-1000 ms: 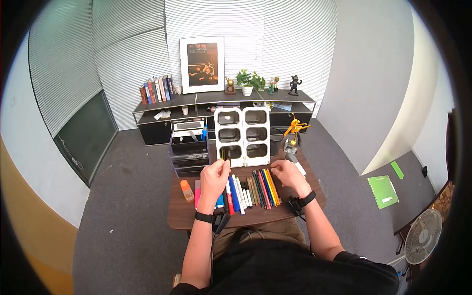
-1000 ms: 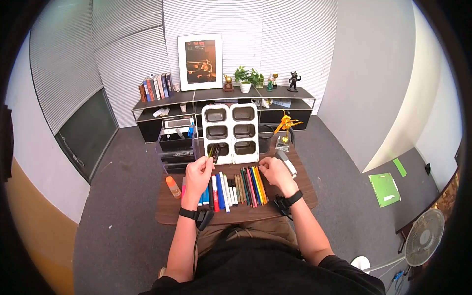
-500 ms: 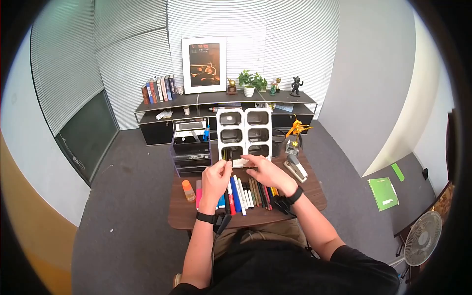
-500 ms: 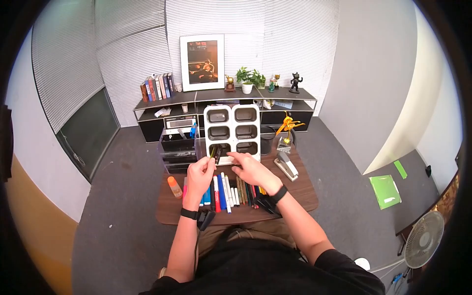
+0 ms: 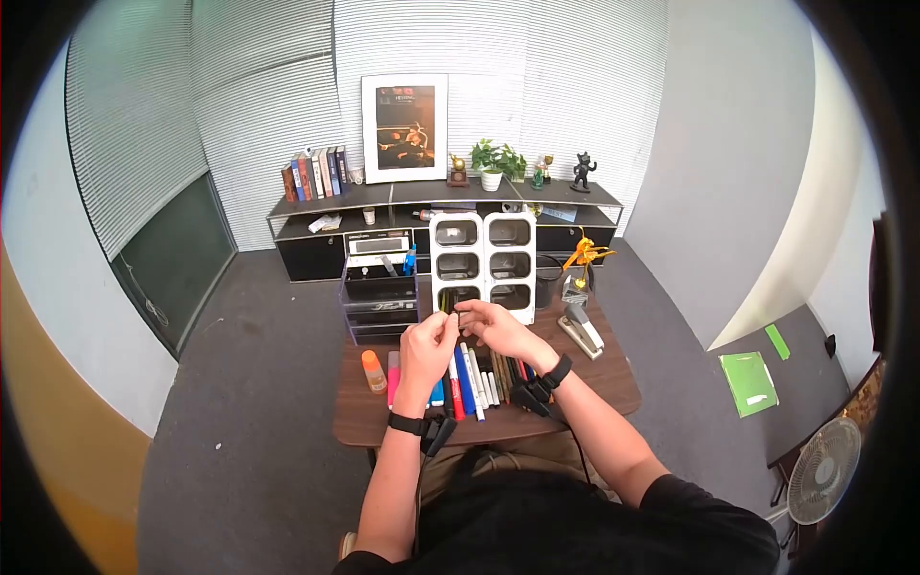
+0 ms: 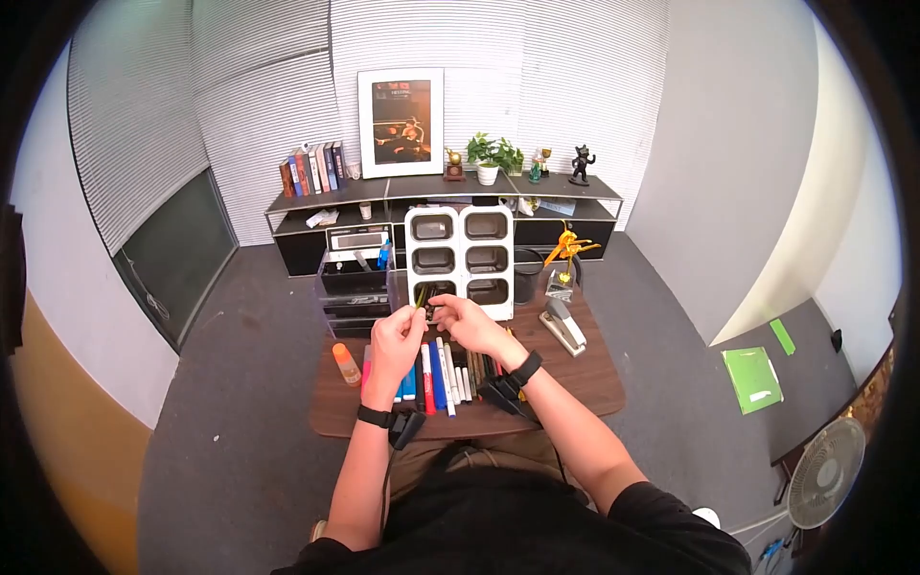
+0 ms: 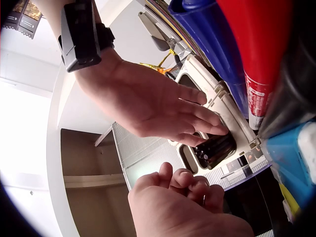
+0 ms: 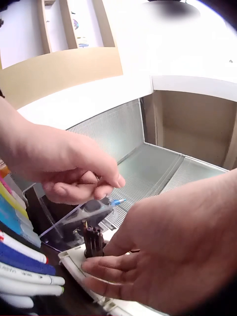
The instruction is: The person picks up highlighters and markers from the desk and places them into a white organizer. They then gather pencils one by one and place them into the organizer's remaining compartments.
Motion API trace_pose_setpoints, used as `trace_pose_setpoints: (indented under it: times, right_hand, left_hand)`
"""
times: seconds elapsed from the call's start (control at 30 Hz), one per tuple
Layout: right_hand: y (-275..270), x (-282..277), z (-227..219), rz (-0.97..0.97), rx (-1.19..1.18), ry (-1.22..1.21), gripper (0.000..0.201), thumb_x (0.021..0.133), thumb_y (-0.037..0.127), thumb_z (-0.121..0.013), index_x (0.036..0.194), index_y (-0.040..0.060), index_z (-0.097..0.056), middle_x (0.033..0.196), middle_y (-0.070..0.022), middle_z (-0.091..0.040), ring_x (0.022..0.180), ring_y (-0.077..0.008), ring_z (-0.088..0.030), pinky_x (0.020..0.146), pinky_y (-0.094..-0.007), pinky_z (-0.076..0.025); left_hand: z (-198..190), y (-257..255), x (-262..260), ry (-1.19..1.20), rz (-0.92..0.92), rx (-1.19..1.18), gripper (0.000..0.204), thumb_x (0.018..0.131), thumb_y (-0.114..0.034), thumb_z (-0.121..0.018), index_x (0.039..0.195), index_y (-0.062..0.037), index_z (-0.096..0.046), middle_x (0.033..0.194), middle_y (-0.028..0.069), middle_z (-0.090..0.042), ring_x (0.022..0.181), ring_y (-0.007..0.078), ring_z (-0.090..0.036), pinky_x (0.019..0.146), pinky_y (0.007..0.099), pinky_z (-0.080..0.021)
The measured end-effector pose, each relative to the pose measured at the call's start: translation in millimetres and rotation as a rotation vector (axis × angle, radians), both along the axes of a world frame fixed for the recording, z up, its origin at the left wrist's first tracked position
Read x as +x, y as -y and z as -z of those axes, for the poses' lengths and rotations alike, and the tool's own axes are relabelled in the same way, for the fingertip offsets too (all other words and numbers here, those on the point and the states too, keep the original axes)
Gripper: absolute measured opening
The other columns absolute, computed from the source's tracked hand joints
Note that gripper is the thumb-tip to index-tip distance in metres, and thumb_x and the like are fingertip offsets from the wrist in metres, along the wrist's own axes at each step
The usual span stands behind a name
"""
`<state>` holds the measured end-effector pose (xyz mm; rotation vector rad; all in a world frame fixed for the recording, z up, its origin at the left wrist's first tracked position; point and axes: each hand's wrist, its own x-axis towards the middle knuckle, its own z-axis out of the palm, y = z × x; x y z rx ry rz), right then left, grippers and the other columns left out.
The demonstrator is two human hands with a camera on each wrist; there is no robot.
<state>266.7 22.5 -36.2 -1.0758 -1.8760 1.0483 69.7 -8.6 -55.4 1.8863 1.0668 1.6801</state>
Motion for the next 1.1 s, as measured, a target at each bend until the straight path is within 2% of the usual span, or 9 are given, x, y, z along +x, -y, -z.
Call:
trace_pose_setpoints:
  times: [0.07, 0.13, 0.23, 0.3, 0.5, 0.63, 0.7, 0.87, 1.1]
  right_hand:
    - [2, -3, -4, -0.030, -0.080, 0.001, 0.048, 0.105, -0.001, -0.053, 0.153, -0.0034, -0.057, 0.128, -0.0127, -0.078, 0.109, -0.0171, -0.074, 0.090, -0.0319, -0.060]
    - [1, -7, 1, 0.010, -0.159, -0.169, 0.041, 0.109, 0.002, -0.051, 0.148, -0.0028, -0.063, 0.119, -0.0102, -0.078, 0.107, -0.0157, -0.075, 0.083, -0.0302, -0.061]
    - [7, -7, -6, 0.072, -0.106, -0.164, 0.036, 0.112, 0.008, -0.053, 0.144, -0.0020, -0.067, 0.118, -0.0088, -0.078, 0.102, -0.0143, -0.076, 0.082, -0.0293, -0.061]
    - [5, 0, -2, 0.093, -0.104, -0.187, 0.033, 0.113, 0.011, -0.056, 0.140, -0.0013, -0.070, 0.116, -0.0076, -0.078, 0.098, -0.0132, -0.076, 0.080, -0.0286, -0.061]
    - [28, 24, -15, 0.147, -0.057, -0.169, 0.025, 0.111, 0.017, -0.065, 0.126, 0.0015, -0.077, 0.105, -0.0022, -0.078, 0.085, -0.0074, -0.072, 0.068, -0.0235, -0.056]
    - [56, 54, -28, 0.124, -0.129, -0.134, 0.016, 0.107, 0.013, -0.070, 0.115, 0.0007, -0.076, 0.099, -0.0006, -0.078, 0.082, -0.0069, -0.071, 0.065, -0.0229, -0.054]
    - [68, 74, -32, 0.052, -0.152, 0.007, 0.013, 0.102, 0.008, -0.074, 0.112, 0.0004, -0.073, 0.095, -0.0009, -0.077, 0.081, -0.0082, -0.071, 0.063, -0.0238, -0.053]
    - [85, 109, -57, 0.114, -0.306, 0.300, 0.048, 0.095, 0.001, -0.077, 0.137, -0.0015, -0.055, 0.091, -0.0066, -0.075, 0.075, -0.0161, -0.074, 0.055, -0.0332, -0.057]
    - [104, 118, -78, 0.327, -0.345, 0.512, 0.055, 0.090, -0.001, -0.080, 0.140, -0.0025, -0.058, 0.093, -0.0107, -0.076, 0.077, -0.0218, -0.078, 0.059, -0.0369, -0.060]
  left_hand:
    - [-2, 3, -1, -0.013, 0.000, -0.012, 0.032, 0.109, -0.016, -0.070, 0.084, 0.0044, -0.066, 0.061, 0.0037, -0.058, 0.057, 0.0039, -0.048, 0.052, 0.0290, -0.038]
    - [-1, 2, -2, -0.023, -0.004, -0.024, 0.033, 0.109, -0.016, -0.069, 0.084, 0.0043, -0.065, 0.061, 0.0032, -0.057, 0.057, 0.0038, -0.047, 0.052, 0.0292, -0.037]
    - [3, -2, -1, -0.003, 0.005, -0.028, 0.034, 0.110, -0.016, -0.069, 0.082, 0.0039, -0.065, 0.060, 0.0018, -0.056, 0.057, 0.0032, -0.045, 0.051, 0.0289, -0.036]
    - [-2, 2, 0, 0.010, -0.006, -0.010, 0.036, 0.107, -0.018, -0.072, 0.079, 0.0017, -0.060, 0.058, 0.0133, -0.055, 0.047, 0.0215, -0.052, 0.051, 0.0375, -0.040]
    - [-5, 4, -1, -0.002, 0.004, -0.041, 0.036, 0.108, -0.019, -0.071, 0.080, 0.0024, -0.062, 0.062, 0.0122, -0.064, 0.051, 0.0189, -0.060, 0.053, 0.0352, -0.044]
    - [-4, 4, 2, 0.031, 0.017, -0.043, 0.036, 0.108, -0.019, -0.071, 0.080, 0.0029, -0.062, 0.062, 0.0120, -0.064, 0.051, 0.0179, -0.060, 0.053, 0.0353, -0.044]
    - [-7, 7, 0, 0.021, 0.023, -0.050, 0.036, 0.108, -0.019, -0.071, 0.080, 0.0032, -0.063, 0.062, 0.0116, -0.065, 0.052, 0.0166, -0.059, 0.053, 0.0345, -0.044]
    - [-5, 6, 0, 0.000, 0.026, -0.065, 0.036, 0.108, -0.018, -0.071, 0.081, 0.0034, -0.063, 0.062, 0.0108, -0.063, 0.052, 0.0140, -0.056, 0.053, 0.0331, -0.043]
    - [-2, 3, 0, 0.025, 0.037, -0.067, 0.036, 0.109, -0.018, -0.070, 0.081, 0.0034, -0.064, 0.060, 0.0093, -0.060, 0.052, 0.0115, -0.051, 0.053, 0.0324, -0.041]
